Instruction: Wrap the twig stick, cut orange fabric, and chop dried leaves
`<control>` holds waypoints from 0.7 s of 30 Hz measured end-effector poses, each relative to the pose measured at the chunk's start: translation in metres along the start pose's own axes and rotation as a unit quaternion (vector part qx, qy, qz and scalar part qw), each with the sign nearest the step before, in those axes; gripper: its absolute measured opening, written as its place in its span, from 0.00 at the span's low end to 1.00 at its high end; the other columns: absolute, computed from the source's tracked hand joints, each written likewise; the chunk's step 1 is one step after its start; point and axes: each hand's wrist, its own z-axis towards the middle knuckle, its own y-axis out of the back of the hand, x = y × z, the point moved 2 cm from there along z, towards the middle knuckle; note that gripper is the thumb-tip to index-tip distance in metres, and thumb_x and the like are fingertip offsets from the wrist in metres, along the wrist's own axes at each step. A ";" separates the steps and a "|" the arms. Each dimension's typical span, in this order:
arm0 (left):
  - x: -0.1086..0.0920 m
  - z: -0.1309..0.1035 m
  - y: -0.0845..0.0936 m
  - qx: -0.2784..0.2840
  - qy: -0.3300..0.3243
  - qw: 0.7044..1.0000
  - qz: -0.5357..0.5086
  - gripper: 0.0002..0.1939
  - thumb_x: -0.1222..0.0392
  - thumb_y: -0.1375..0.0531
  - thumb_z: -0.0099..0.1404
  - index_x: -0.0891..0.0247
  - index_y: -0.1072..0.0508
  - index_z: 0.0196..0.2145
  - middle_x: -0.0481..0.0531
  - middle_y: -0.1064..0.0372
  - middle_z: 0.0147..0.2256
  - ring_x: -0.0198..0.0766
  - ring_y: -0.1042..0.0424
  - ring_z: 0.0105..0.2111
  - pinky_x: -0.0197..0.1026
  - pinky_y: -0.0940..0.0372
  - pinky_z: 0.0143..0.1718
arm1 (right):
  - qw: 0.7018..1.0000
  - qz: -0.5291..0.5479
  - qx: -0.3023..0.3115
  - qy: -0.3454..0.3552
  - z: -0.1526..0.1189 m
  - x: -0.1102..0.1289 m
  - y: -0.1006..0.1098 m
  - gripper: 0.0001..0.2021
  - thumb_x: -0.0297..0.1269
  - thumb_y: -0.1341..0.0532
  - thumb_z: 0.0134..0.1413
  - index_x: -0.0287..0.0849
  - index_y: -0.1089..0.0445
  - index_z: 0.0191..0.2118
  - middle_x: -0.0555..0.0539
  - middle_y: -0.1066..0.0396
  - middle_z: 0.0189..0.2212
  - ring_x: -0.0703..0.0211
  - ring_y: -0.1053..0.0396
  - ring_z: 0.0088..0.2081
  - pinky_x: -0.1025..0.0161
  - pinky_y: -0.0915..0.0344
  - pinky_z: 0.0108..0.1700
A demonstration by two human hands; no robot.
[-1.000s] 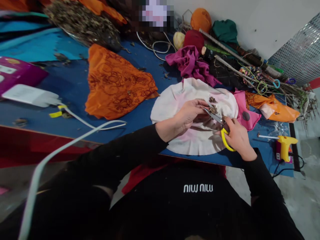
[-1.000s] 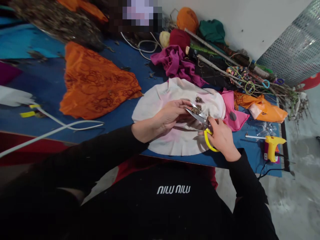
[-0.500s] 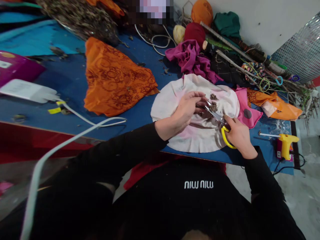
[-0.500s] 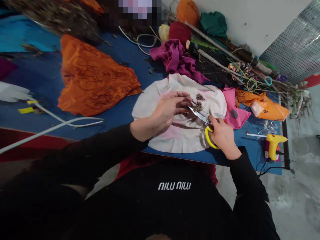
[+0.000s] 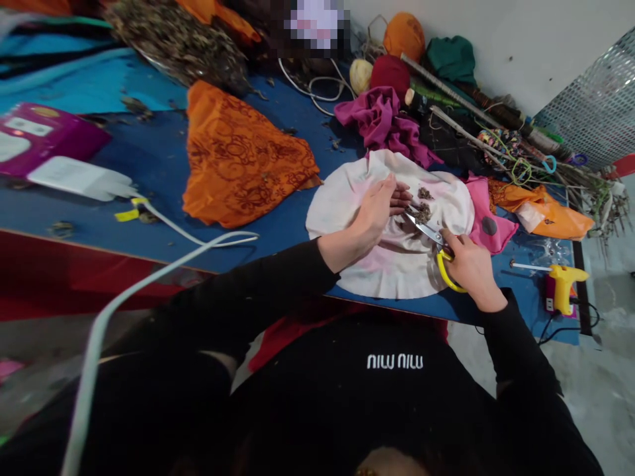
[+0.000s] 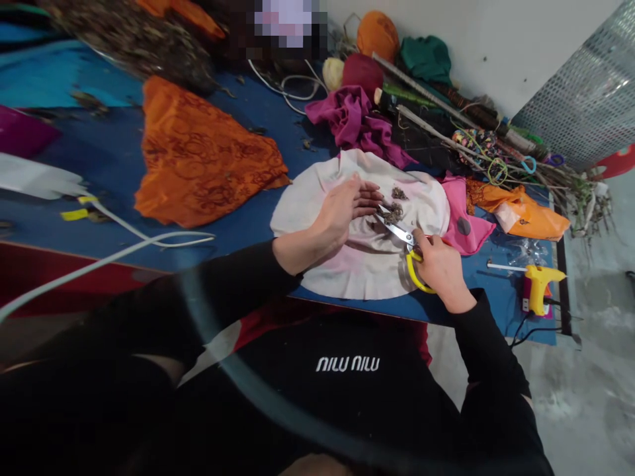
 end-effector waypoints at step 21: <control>-0.003 0.006 -0.005 -0.015 0.020 0.999 -0.039 0.23 0.45 0.48 0.81 0.63 0.26 0.34 0.60 0.21 0.41 0.37 0.22 0.38 0.37 0.27 0.47 | 0.999 0.044 0.023 0.002 0.003 -0.001 0.018 0.28 0.43 0.43 0.68 0.49 0.34 0.71 0.40 0.21 0.52 0.48 0.22 0.45 0.60 0.37 0.39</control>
